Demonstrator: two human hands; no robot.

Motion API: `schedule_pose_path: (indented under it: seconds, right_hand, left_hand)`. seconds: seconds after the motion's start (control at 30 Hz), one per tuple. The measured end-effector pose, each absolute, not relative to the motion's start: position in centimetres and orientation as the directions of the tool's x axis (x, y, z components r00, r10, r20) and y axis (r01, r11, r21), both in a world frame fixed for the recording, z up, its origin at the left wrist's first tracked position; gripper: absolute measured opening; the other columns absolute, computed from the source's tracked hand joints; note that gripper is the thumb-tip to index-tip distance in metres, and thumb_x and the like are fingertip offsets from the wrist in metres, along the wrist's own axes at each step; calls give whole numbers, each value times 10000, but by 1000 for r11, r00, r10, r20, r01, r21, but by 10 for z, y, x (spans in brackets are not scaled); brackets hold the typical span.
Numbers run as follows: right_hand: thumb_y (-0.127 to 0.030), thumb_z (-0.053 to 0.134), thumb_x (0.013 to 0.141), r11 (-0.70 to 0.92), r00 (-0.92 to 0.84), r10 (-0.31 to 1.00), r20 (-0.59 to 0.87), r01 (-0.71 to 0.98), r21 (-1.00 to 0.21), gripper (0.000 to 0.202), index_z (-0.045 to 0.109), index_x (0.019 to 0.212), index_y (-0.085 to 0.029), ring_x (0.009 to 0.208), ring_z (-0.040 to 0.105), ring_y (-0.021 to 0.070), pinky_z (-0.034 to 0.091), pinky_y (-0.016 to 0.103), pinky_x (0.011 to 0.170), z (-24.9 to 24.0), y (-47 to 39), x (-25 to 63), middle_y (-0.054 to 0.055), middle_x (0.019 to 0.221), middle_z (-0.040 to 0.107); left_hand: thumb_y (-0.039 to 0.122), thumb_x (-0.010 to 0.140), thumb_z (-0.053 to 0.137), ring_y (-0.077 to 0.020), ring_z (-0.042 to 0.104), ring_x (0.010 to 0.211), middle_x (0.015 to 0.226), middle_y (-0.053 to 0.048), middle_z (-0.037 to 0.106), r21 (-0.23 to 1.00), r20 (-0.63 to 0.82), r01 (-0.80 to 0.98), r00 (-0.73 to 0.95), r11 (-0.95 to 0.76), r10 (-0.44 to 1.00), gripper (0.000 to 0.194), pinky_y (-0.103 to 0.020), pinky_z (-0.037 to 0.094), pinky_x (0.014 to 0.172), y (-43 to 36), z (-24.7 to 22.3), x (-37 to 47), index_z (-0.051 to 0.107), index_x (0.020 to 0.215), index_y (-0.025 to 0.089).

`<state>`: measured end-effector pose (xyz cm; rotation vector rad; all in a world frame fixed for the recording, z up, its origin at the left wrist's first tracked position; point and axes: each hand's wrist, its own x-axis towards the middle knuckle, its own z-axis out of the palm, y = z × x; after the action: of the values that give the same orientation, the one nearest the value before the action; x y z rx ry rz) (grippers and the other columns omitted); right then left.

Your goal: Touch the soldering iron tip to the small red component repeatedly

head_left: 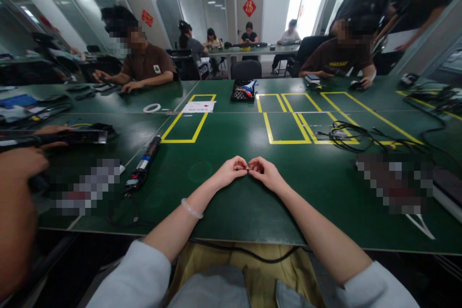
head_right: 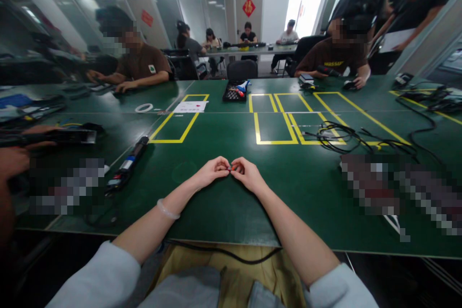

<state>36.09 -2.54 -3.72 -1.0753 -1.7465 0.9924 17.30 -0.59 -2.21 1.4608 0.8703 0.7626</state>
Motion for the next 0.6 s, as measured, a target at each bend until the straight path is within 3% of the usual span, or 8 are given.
schedule_pose_path:
  seconds: [0.2,0.33,0.4,0.47,0.6]
  right_hand:
    - [-258,618,769,323,-291,928,233,315,-892,161,609,902,-167,626,509,111,407,235,600,-37,-24,364,-14,719,581]
    - [-253,609,775,322,-285,930,232,326,-889,165,612,913,-163,621,506,111,405,237,604,-38,-24,365,-14,714,580]
    - [-249,610,773,316,-286,931,225,330,-889,168,613,917,-162,621,505,112,405,239,607,-38,-24,366,-14,712,581]
    - [-245,611,772,312,-288,932,219,331,-891,169,613,919,-162,631,510,116,406,242,615,-38,-24,365,-13,713,582]
    - [-249,601,782,321,-294,928,229,320,-891,168,616,929,-169,650,520,120,408,245,624,-39,-24,364,-9,725,587]
  left_hand:
    - [233,684,719,-139,606,886,967,-55,623,989,-43,140,525,-37,850,351,-328,452,871,-4,-18,168,553,979,142]
    - [334,726,677,-186,592,994,1108,-101,603,900,-71,407,488,-154,870,475,-372,453,918,0,-4,135,540,1146,160]
    - [407,757,626,-215,551,1100,1207,-101,568,759,-18,598,418,-260,908,521,-384,422,971,0,4,104,521,1217,187]
    - [456,783,567,-249,483,1204,1294,-99,520,528,63,797,308,-293,949,562,-403,367,1029,-2,11,66,491,1278,202]
    - [490,770,529,-340,403,1270,1400,-166,418,89,154,996,3,-17,988,687,-444,334,1034,-12,16,-22,413,1343,130]
